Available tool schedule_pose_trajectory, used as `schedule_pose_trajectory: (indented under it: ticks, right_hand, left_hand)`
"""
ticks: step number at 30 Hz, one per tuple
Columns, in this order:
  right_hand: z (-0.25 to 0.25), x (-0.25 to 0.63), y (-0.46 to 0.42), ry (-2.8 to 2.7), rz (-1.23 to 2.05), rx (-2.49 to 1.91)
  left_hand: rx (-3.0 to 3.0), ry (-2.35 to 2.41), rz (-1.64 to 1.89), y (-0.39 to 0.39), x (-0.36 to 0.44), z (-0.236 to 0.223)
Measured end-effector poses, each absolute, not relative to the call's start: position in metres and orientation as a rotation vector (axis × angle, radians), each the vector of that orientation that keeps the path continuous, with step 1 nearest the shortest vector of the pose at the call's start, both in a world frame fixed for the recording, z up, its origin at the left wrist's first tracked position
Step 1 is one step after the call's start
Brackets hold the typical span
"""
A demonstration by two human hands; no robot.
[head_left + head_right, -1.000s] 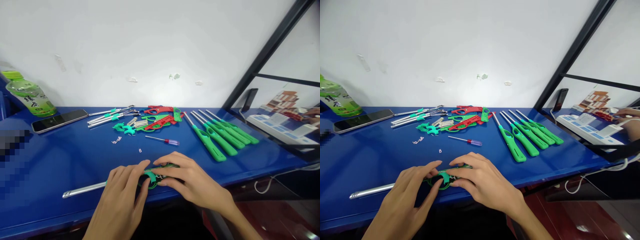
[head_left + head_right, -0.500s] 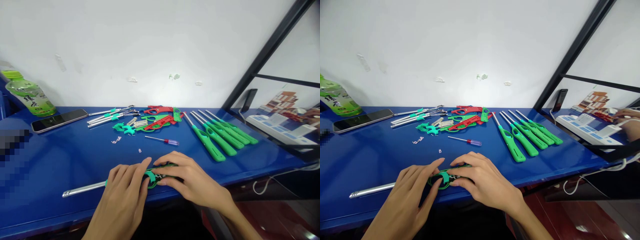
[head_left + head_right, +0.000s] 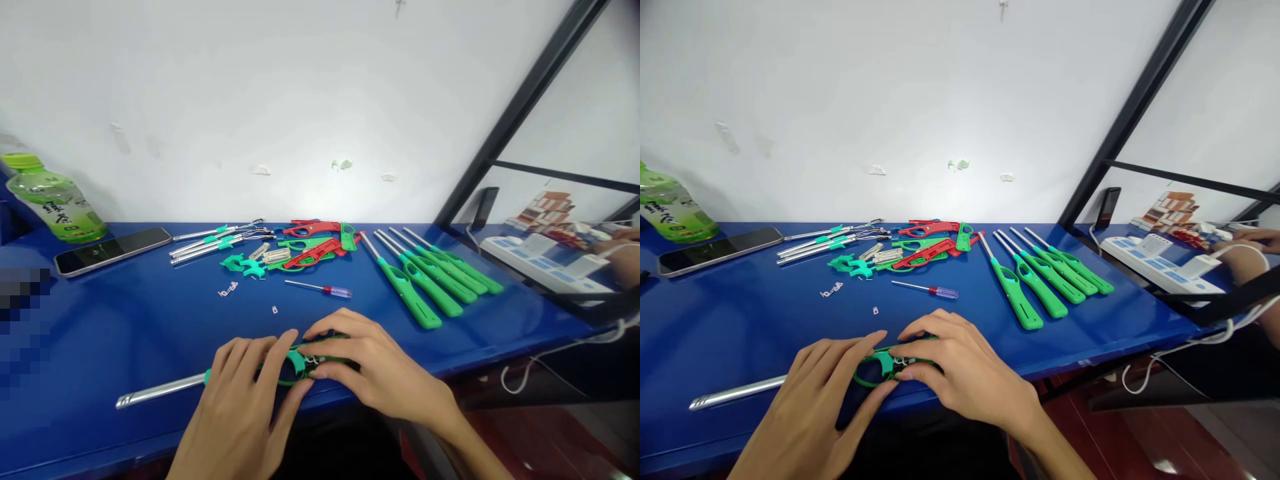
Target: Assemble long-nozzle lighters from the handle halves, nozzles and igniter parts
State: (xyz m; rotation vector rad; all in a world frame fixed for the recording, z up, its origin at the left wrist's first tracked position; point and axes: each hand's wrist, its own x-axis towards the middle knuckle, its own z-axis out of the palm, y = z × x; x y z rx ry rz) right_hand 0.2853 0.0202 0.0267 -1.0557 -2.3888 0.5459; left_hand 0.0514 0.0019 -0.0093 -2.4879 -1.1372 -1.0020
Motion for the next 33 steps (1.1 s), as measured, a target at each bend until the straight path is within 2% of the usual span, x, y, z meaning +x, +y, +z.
schedule_pose_trajectory:
  ticks: [10,14,17,21,25,33]
  right_hand:
    - [0.030,0.288,0.022,-2.257,0.273,-1.059]
    - [0.053,0.298,0.053,-2.225,0.034,-1.077]
    - [0.076,0.310,0.092,-2.417,-0.200,-1.335]
    - [0.093,0.327,0.154,-2.463,-0.224,-1.588]
    - [0.080,0.338,0.202,-2.341,-0.250,-1.865]
    - [0.052,0.350,0.221,-2.303,-0.059,-2.033]
  left_hand:
    - [-2.481,-1.199,-0.994,0.003,0.048,-0.015]
    - [-2.448,-1.229,-1.020,0.002,0.049,-0.016]
    - [-2.446,-1.237,-1.010,0.001,0.049,-0.015]
    - [-2.444,-1.225,-1.047,0.001,0.049,-0.014]
    - [-2.441,-1.226,-1.049,0.001,0.049,-0.014]
    - [-2.457,-1.207,-1.060,0.001,0.048,-0.013]
